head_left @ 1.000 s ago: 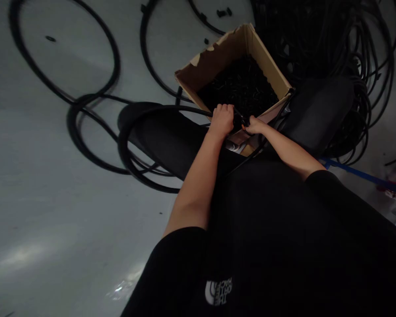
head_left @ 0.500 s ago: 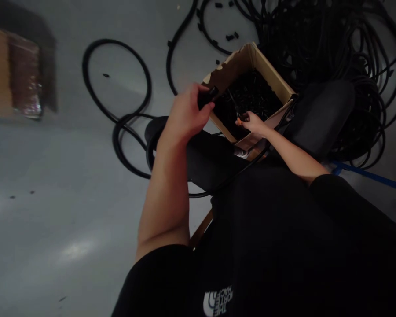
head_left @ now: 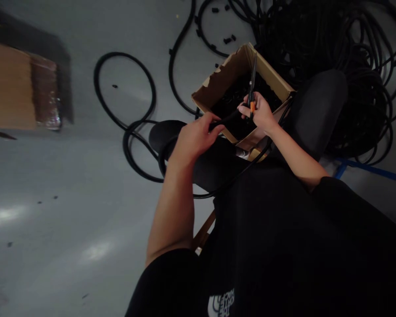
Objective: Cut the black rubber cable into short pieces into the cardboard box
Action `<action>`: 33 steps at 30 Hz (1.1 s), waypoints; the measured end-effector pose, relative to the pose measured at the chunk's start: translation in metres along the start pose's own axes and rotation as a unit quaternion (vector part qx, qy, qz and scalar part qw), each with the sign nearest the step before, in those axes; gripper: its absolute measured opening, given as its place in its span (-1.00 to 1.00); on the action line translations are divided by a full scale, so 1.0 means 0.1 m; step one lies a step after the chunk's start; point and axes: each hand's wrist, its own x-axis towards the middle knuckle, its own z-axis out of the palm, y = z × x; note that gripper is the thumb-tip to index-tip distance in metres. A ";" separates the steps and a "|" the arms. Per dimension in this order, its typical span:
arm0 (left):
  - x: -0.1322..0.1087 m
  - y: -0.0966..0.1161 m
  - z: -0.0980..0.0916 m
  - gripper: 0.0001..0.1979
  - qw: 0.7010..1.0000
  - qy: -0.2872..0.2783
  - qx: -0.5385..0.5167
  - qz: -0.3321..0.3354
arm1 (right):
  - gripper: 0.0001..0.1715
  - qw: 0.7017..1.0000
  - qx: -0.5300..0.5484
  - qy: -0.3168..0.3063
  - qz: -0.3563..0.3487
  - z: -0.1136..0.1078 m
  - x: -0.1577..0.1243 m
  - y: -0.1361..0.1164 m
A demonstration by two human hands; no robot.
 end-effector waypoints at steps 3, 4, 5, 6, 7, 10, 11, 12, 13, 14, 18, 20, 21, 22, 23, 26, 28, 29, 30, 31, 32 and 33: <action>-0.26 -0.26 -0.29 -0.59 0.999 -0.026 0.016 -0.027 | -0.26 1.000 0.000 -0.009 0.018 -0.14 -0.03 -0.10; -0.38 -0.33 -0.37 -0.60 0.999 -0.032 0.018 -0.036 | -0.27 0.999 0.000 -0.016 0.030 -0.17 -0.04 -0.09; -0.52 -0.39 -0.43 -0.59 0.999 -0.028 0.017 -0.042 | -0.28 0.999 -0.001 -0.025 0.043 -0.19 -0.04 -0.07; -0.67 -0.43 -0.45 -0.58 0.998 -0.010 0.015 -0.057 | -0.30 0.998 -0.003 -0.036 0.054 -0.21 -0.04 -0.02; -0.83 -0.45 -0.45 -0.59 0.996 0.027 0.016 -0.089 | -0.33 0.997 -0.009 -0.046 0.064 -0.21 -0.05 0.04; -1.28 -0.47 -0.24 -0.61 0.979 0.128 -0.001 -0.161 | -0.39 0.994 -0.035 -0.058 0.086 -0.23 -0.08 0.18; -1.39 -0.47 -0.12 -0.61 0.971 0.158 -0.013 -0.178 | -0.41 0.993 -0.042 -0.067 0.093 -0.24 -0.11 0.19; -1.49 -0.47 0.02 -0.62 0.962 0.186 -0.027 -0.199 | -0.43 0.990 -0.046 -0.084 0.100 -0.27 -0.14 0.18; -1.57 -0.48 0.15 -0.63 0.954 0.200 -0.045 -0.217 | -0.45 0.987 -0.047 -0.110 0.107 -0.30 -0.18 0.16; -1.63 -0.49 0.28 -0.64 0.948 0.208 -0.058 -0.236 | -0.48 0.982 -0.046 -0.140 0.116 -0.34 -0.23 0.11; -1.78 -0.49 0.58 -0.63 0.942 0.193 -0.075 -0.265 | -0.46 0.957 -0.048 -0.236 0.164 -0.51 -0.48 -0.04; -1.84 -0.43 0.60 -0.62 0.946 0.191 -0.069 -0.252 | -0.39 0.943 -0.055 -0.268 0.191 -0.57 -0.64 -0.05; -1.86 -0.38 0.58 -0.61 0.948 0.186 -0.065 -0.250 | -0.35 0.936 -0.058 -0.280 0.203 -0.59 -0.73 -0.03; -1.87 -0.33 0.57 -0.61 0.949 0.176 -0.063 -0.253 | -0.31 0.932 -0.059 -0.288 0.213 -0.60 -0.81 -0.01; -1.85 -0.27 0.55 -0.61 0.951 0.160 -0.063 -0.256 | -0.28 0.929 -0.057 -0.292 0.219 -0.60 -0.88 0.03; -1.68 -0.12 0.55 -0.60 0.954 0.105 -0.067 -0.272 | -0.27 0.929 -0.052 -0.278 0.238 -0.58 -1.01 0.12; -1.49 -0.06 0.58 -0.59 0.958 0.074 -0.074 -0.268 | -0.29 0.922 -0.056 -0.277 0.265 -0.56 -0.99 0.17; -1.41 -0.04 0.60 -0.58 0.960 0.062 -0.079 -0.261 | -0.31 0.917 -0.055 -0.280 0.279 -0.55 -0.96 0.19; -1.34 -0.02 0.62 -0.57 0.962 0.052 -0.084 -0.253 | -0.32 0.912 -0.052 -0.285 0.291 -0.55 -0.92 0.21; -1.30 -0.01 0.63 -0.56 0.964 0.043 -0.089 -0.247 | -0.32 0.908 -0.045 -0.289 0.300 -0.55 -0.88 0.23; -1.27 -0.01 0.64 -0.55 0.964 0.038 -0.094 -0.245 | -0.30 0.905 -0.038 -0.293 0.305 -0.56 -0.84 0.24; -1.26 -0.01 0.65 -0.55 0.963 0.037 -0.098 -0.247 | -0.28 0.904 -0.030 -0.298 0.306 -0.57 -0.81 0.26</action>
